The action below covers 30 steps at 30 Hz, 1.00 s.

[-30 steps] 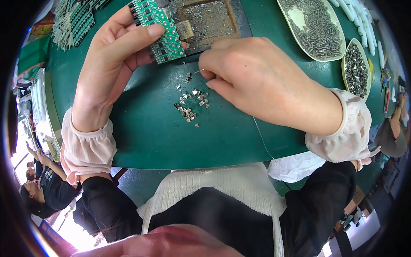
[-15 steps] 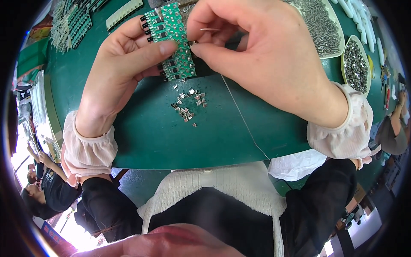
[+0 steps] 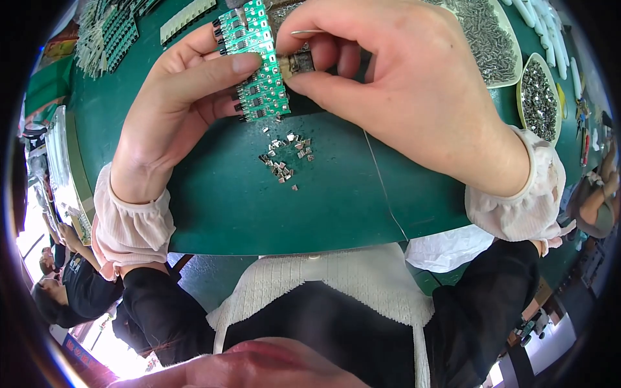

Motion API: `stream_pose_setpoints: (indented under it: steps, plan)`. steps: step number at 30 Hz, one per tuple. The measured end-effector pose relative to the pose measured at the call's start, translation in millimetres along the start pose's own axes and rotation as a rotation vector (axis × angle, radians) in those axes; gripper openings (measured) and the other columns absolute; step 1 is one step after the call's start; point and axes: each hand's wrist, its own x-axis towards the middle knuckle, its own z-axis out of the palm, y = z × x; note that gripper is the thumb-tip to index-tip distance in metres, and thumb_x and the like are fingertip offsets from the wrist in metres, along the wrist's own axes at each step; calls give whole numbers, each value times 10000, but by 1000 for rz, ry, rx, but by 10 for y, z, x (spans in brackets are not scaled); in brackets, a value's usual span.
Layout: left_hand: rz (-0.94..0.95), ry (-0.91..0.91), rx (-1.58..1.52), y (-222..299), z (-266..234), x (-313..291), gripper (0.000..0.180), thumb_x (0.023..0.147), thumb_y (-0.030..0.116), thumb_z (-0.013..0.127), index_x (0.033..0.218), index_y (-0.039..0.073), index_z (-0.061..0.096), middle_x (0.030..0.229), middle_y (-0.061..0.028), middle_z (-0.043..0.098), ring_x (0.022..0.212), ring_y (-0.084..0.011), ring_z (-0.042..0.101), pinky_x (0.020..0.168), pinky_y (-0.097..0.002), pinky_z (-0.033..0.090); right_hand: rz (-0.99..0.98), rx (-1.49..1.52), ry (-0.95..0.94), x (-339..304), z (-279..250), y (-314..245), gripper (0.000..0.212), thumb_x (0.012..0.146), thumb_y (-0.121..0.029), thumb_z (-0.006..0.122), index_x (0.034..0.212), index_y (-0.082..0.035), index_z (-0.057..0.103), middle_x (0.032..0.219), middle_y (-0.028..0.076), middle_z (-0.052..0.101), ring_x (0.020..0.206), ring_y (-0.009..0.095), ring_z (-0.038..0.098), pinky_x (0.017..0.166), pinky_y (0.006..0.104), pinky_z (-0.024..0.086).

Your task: Assembling small electronic components onto PCB strips using hands.

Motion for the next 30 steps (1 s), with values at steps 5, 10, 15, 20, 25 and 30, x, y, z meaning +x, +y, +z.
stream_pose_setpoints:
  steps: [5,10,15,20,25,30]
  plan:
    - [1,27,16,-5,5,7,296,965,78,663,1256,33,628,1092,-43,735,911,-87,713,761,-227,589,41,-75,-10,3,-53,69,327,764,40,791,1063,-57,705,880,-14,564,723,54,524,589,191,411]
    - [44,15,79,-7,78,-44,317,953,74,685,1262,43,624,1082,-37,736,901,-75,708,721,-206,567,-60,-109,3,10,-45,59,341,754,42,792,1067,-60,704,866,-14,554,706,60,509,597,203,409]
    - [-91,69,25,217,260,-34,373,949,-86,626,1302,-11,535,1144,-80,710,943,-109,682,817,-230,560,-48,-120,36,54,-49,1,229,794,29,774,989,-49,682,813,-33,537,697,38,489,591,194,387]
    - [-108,63,106,234,259,-39,388,936,-122,619,1297,-16,525,1178,-96,702,977,-123,687,831,-237,568,-23,-145,-57,96,-128,-73,268,733,-21,841,971,-35,719,789,53,602,603,131,596,529,237,475]
    - [-61,-2,30,106,107,-42,366,938,-119,619,1278,-16,530,1173,-105,703,968,-123,687,822,-233,564,-77,-108,-82,109,-132,-35,261,776,-22,824,1002,-22,695,801,39,614,617,101,595,526,228,476]
    - [-4,106,132,253,263,-38,366,932,-96,641,1273,-14,533,1156,-99,708,951,-113,686,802,-223,558,698,462,-249,311,-301,-207,265,889,-17,748,1103,6,594,807,27,635,601,56,571,512,202,454]
